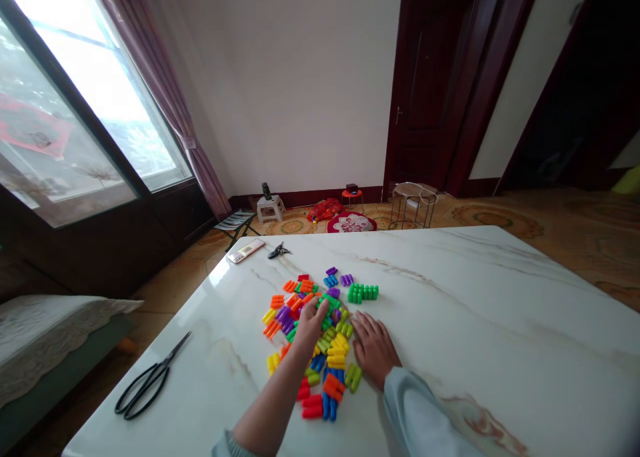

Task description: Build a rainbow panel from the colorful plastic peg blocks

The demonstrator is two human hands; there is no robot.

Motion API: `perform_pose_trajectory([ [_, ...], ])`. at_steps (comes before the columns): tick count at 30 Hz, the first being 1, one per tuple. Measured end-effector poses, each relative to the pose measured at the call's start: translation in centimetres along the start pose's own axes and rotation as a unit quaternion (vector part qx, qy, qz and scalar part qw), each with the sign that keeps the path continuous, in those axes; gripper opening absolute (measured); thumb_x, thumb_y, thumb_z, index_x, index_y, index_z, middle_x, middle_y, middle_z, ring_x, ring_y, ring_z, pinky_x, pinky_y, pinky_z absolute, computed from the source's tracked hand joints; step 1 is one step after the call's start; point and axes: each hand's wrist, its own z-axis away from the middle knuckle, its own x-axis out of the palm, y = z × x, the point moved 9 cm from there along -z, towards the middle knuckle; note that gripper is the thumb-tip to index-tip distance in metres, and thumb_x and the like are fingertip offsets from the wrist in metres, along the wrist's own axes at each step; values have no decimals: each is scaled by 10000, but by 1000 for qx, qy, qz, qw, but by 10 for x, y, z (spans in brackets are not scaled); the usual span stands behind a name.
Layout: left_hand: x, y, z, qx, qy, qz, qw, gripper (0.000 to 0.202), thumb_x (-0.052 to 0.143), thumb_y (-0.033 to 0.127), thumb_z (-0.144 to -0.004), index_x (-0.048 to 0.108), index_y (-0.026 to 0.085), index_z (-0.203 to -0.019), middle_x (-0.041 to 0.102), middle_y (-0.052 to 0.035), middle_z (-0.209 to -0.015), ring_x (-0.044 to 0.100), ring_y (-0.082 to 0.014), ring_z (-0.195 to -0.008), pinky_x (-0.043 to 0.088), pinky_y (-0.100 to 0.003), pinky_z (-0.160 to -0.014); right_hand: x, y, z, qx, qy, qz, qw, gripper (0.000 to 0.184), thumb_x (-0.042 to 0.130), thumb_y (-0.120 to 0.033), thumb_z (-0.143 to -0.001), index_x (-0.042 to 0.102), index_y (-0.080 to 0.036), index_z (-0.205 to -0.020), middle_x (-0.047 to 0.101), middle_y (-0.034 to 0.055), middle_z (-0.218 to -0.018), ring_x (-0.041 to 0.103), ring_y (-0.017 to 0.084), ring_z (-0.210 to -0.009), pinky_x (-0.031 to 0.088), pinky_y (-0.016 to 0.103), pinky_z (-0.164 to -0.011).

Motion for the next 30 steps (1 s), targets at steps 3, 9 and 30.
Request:
perform_pose_trajectory([
  [3,1,1,36,27,14,16,999,417,523,575,-828,549,159,-850,621,3,-630,487,-80,-458,354,-177,-428,-2,3,0,-10,14,-25,1000,515,438,-201,-820,519,-196,-1328,413,64,-1461,332,225,-1360,209,439,-1124],
  [9,-8,16,73,105,72,-118,985,372,413,495,-909,592,174,-852,621,-1,-639,587,-130,-589,432,-218,-559,-26,4,-7,24,57,-207,976,310,509,-277,-815,694,-164,-1036,644,126,-1196,564,260,-1145,412,431,-993],
  [30,-21,-5,101,197,137,-237,941,290,412,387,-918,626,215,-1012,695,-70,-964,648,-227,-900,493,-343,-790,-55,17,39,116,221,-289,924,282,539,-362,-762,648,-155,-918,695,83,-788,620,188,-645,524,316,-642],
])
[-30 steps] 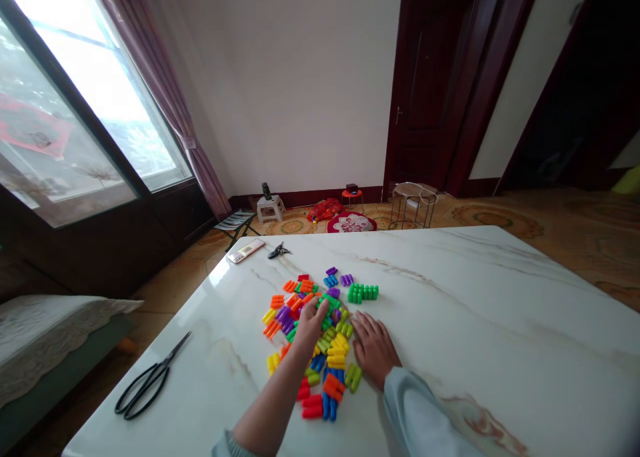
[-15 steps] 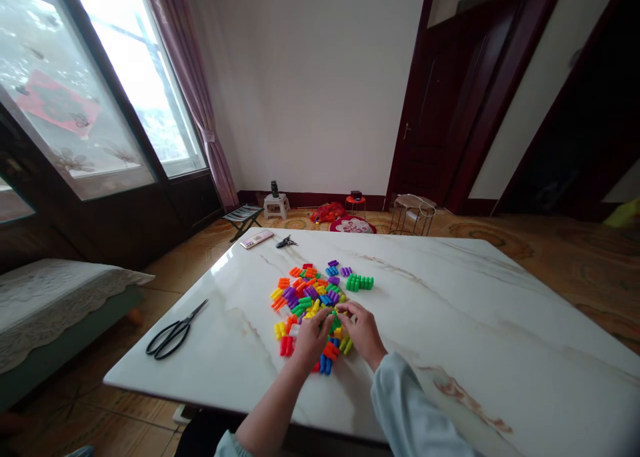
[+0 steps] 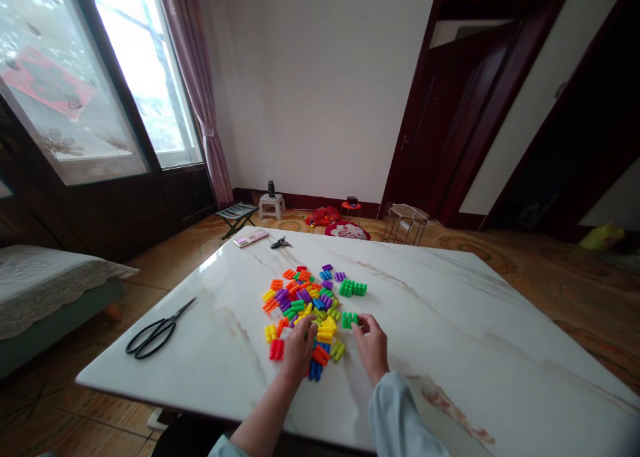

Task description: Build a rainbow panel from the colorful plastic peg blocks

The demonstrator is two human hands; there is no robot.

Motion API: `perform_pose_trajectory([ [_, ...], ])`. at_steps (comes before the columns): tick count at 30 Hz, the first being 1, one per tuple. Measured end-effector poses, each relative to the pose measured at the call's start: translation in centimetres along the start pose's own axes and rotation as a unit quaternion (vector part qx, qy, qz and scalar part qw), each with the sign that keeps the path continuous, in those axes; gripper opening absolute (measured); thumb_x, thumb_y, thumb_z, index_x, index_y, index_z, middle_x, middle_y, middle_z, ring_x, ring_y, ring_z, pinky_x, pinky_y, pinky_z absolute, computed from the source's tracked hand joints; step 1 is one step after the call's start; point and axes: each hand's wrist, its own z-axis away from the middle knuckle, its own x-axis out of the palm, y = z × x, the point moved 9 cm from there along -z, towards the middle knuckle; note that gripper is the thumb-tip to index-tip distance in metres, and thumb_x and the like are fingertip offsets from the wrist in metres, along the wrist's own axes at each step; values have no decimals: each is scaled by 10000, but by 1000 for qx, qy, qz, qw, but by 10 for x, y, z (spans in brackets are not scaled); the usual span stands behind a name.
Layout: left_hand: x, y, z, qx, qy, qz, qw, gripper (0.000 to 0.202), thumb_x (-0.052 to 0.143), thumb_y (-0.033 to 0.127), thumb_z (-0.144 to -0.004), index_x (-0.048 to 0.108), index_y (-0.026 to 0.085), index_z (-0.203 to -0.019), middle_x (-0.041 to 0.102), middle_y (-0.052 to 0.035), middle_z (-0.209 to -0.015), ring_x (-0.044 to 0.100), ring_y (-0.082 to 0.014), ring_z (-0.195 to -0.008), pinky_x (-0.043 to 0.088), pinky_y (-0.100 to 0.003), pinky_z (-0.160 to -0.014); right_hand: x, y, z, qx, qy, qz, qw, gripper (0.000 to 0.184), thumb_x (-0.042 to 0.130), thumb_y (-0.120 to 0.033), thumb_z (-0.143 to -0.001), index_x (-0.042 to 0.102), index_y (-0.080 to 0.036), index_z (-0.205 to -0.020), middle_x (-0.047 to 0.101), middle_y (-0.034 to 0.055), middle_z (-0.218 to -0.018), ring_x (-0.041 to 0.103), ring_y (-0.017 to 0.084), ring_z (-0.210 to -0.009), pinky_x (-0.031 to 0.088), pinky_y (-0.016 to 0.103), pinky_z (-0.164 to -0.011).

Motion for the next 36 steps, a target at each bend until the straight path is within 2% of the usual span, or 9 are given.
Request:
perform_pose_trajectory([
  [2,-7,-3,-3,1,36,-5,999,271,422,376,-916,636,213,-951,690,-68,-944,638,-221,-889,491,-342,-792,-12,26,-12,15,24,29,999,350,537,-374,-736,652,-139,-969,693,91,-771,617,193,-610,526,331,-620],
  [5,-14,-9,-7,-8,74,-11,997,255,431,354,-915,637,207,-885,681,-59,-884,630,-206,-833,491,-321,-759,-19,51,-34,10,23,61,998,318,519,-346,-709,672,-147,-904,702,109,-810,640,213,-685,526,339,-680],
  [7,-11,-12,-8,-4,70,-13,997,249,440,355,-911,634,209,-857,668,-51,-846,626,-200,-807,487,-309,-736,-17,59,-48,9,21,78,997,290,500,-327,-698,670,-156,-861,707,107,-825,646,220,-719,521,343,-712],
  [10,1,-13,-8,15,28,-20,999,245,443,353,-912,629,211,-839,643,-41,-814,616,-188,-770,476,-294,-706,-10,65,-68,17,21,91,995,294,486,-307,-687,665,-152,-862,711,103,-814,648,232,-721,513,353,-706],
  [15,4,-13,-7,17,21,-19,999,255,420,328,-926,616,206,-819,619,-41,-799,597,-176,-750,460,-281,-686,5,69,-89,20,24,104,994,290,485,-267,-684,667,-147,-875,711,110,-820,652,232,-757,503,340,-727],
  [23,2,-10,-7,15,19,-27,999,270,415,340,-927,593,206,-775,596,-38,-768,580,-169,-715,451,-282,-668,21,65,-99,-6,30,117,993,288,485,-231,-687,671,-156,-894,706,98,-840,647,215,-769,502,324,-748],
  [30,3,-10,-7,13,14,-20,1000,281,391,347,-938,591,203,-802,596,-42,-788,581,-170,-744,448,-283,-678,15,59,-86,-20,54,140,989,351,409,-212,-735,656,-118,-966,667,141,-962,619,220,-805,487,344,-782],
  [33,4,-12,-7,12,14,-23,1000,282,394,338,-937,599,199,-804,594,-40,-783,576,-168,-741,442,-281,-684,17,52,-76,-38,23,151,988,336,385,-195,-739,677,-142,-896,676,121,-935,610,228,-865,470,350,-833],
  [36,5,-14,-6,8,9,-26,1000,304,376,346,-941,607,197,-812,593,-43,-789,575,-168,-749,445,-282,-699,24,41,-66,-59,-24,151,987,333,416,-184,-725,691,-173,-914,690,93,-995,598,225,-957,438,344,-907],
])
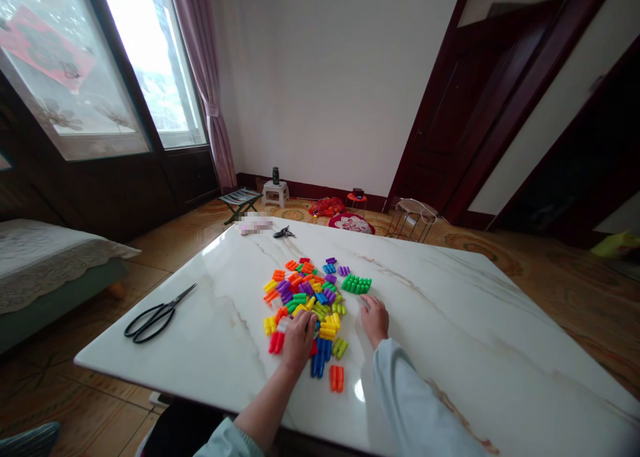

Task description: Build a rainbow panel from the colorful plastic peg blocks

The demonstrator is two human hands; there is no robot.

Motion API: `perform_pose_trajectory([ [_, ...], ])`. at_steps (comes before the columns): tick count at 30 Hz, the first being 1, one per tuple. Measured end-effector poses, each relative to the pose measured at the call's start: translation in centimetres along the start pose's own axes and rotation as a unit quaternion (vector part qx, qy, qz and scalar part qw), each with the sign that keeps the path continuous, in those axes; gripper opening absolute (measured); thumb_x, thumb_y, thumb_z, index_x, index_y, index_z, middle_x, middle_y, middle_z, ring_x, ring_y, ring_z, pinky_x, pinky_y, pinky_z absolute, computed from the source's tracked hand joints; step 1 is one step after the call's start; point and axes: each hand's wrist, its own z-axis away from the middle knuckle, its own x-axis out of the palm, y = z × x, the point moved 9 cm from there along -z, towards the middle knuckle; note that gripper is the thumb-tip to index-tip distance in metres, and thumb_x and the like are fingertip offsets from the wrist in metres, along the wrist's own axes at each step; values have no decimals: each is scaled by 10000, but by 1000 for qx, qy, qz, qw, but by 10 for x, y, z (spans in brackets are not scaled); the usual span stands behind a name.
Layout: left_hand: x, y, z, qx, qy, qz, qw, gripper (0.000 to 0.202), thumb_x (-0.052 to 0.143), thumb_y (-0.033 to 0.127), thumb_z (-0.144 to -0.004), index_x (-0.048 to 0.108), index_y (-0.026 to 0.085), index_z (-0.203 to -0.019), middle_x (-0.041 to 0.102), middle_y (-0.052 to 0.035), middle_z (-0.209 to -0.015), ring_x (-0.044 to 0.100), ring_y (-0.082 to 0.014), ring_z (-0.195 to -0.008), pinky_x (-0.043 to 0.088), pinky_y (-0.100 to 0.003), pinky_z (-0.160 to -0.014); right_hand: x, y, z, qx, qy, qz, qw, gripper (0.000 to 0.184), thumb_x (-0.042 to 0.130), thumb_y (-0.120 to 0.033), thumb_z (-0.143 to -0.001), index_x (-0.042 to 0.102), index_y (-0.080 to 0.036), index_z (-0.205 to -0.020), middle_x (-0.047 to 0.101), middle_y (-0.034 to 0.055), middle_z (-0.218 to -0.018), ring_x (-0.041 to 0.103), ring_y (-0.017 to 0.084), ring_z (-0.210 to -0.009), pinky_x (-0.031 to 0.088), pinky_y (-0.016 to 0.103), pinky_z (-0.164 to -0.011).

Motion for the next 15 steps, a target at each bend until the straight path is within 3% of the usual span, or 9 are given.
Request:
perform_pose_trajectory([
  [3,-1,0,0,-5,0,3,1000,311,360,354,-945,605,198,-834,597,-49,-809,576,-172,-771,446,-281,-712,-1,-21,16,-14,-20,-10,1000,323,435,-229,-773,675,-170,-981,670,101,-1061,591,214,-980,431,337,-921],
  [6,-2,0,0,-13,5,-4,1000,310,357,357,-945,604,203,-837,603,-53,-817,580,-180,-795,444,-283,-725,-9,-52,49,-35,-39,-60,997,283,435,-336,-862,658,-165,-896,666,85,-907,599,174,-791,468,277,-772],
  [10,-2,0,0,-14,7,-14,1000,299,369,347,-945,608,208,-832,610,-54,-816,580,-183,-802,441,-285,-737,-12,-87,113,-45,-166,-94,981,368,463,-408,-898,592,-186,-635,554,-16,-563,493,115,-540,374,217,-547],
  [13,-2,1,0,-6,11,2,1000,290,367,334,-946,610,206,-851,614,-55,-841,581,-178,-804,441,-282,-746,-11,-104,155,-82,-275,-65,956,369,509,-387,-879,605,-186,-585,566,-19,-549,501,110,-532,347,218,-539],
  [15,-2,2,0,-4,11,7,1000,289,359,331,-950,606,204,-869,613,-56,-854,581,-176,-807,439,-282,-747,-10,-109,169,-98,-310,-54,944,277,541,-347,-859,661,-200,-657,627,-6,-634,557,124,-596,373,221,-578],
])
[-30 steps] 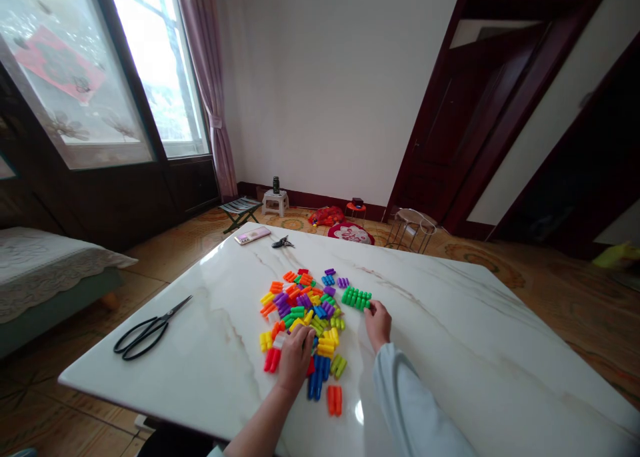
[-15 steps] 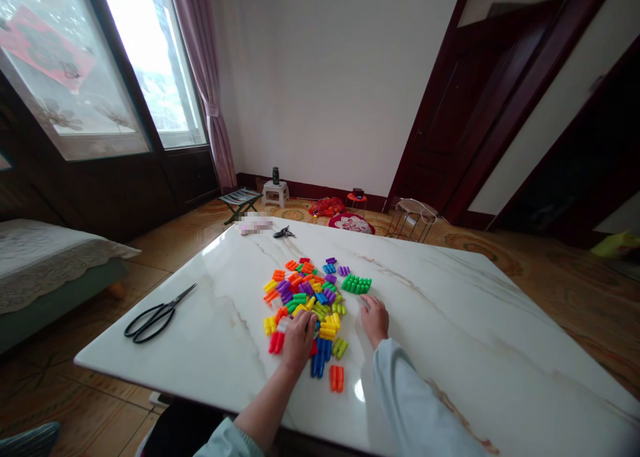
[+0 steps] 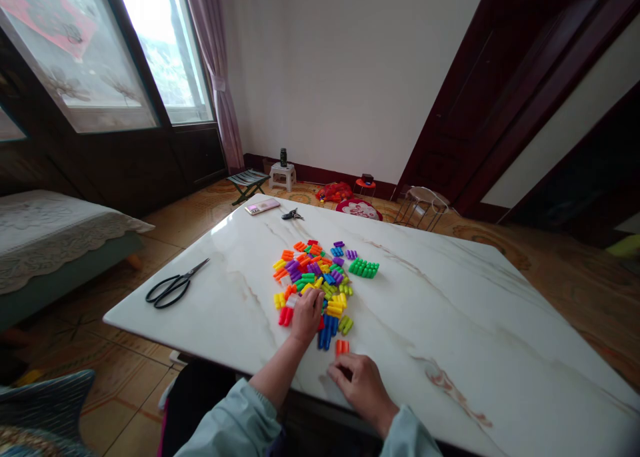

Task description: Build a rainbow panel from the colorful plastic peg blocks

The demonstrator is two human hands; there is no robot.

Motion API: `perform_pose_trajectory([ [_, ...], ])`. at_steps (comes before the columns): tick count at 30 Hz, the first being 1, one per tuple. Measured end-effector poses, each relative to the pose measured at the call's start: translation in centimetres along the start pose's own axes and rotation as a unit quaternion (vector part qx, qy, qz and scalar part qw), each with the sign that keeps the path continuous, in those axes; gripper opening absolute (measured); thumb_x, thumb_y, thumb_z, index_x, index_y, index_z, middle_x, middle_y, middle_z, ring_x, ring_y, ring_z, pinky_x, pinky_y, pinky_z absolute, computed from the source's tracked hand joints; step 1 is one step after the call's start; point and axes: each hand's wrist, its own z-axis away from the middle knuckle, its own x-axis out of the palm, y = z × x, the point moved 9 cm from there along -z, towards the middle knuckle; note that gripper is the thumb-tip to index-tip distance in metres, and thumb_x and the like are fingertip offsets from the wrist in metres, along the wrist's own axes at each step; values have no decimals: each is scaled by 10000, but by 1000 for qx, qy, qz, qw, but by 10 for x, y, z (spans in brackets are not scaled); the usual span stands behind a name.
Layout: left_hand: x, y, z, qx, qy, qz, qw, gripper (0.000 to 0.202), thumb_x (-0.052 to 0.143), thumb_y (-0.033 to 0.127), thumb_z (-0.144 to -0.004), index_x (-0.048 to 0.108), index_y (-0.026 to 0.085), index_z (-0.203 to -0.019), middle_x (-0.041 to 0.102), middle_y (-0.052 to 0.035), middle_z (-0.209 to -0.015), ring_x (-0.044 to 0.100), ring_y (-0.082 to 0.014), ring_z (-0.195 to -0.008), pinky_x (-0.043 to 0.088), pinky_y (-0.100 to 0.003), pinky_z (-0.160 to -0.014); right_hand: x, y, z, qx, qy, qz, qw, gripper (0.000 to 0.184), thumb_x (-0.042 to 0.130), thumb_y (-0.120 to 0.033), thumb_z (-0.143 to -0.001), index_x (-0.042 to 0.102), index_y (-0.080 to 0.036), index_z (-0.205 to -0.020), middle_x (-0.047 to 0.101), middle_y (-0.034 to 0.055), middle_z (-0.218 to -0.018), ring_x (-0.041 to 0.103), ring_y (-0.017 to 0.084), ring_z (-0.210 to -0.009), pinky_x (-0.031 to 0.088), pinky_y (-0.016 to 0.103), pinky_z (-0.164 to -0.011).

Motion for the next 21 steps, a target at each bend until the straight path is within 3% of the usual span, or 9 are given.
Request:
perform_pose_trajectory([
  [6,-1,0,1,-7,0,0,1000,313,333,349,-959,592,201,-862,608,-54,-841,581,-182,-825,441,-288,-754,-11,2,-26,3,39,-4,999,149,540,-265,-832,684,-228,-842,640,20,-822,586,148,-714,441,242,-673],
  [12,-2,1,1,-2,4,-4,1000,305,342,348,-956,594,207,-857,615,-50,-830,584,-182,-809,446,-284,-735,-18,10,-61,18,110,15,994,140,522,-232,-827,628,-213,-737,611,20,-773,575,160,-718,457,266,-697],
  [14,-2,2,1,6,5,-5,1000,297,353,344,-952,598,204,-856,615,-47,-823,588,-180,-801,453,-285,-731,-19,9,-69,21,146,15,989,114,519,-210,-816,629,-216,-787,616,27,-802,579,168,-737,469,280,-717],
  [18,-3,7,2,25,-1,4,1000,286,356,321,-955,603,189,-899,624,-53,-863,594,-180,-828,470,-304,-763,-18,-7,-83,-20,203,-8,979,281,504,-110,-765,623,-203,-1001,620,67,-999,578,200,-963,465,325,-870],
  [21,-5,11,2,35,-4,9,999,291,336,294,-958,605,186,-931,627,-57,-900,596,-179,-867,478,-313,-796,-12,-13,-93,-19,203,-9,979,264,488,-118,-793,622,-197,-1007,622,79,-1004,586,197,-960,470,321,-857],
])
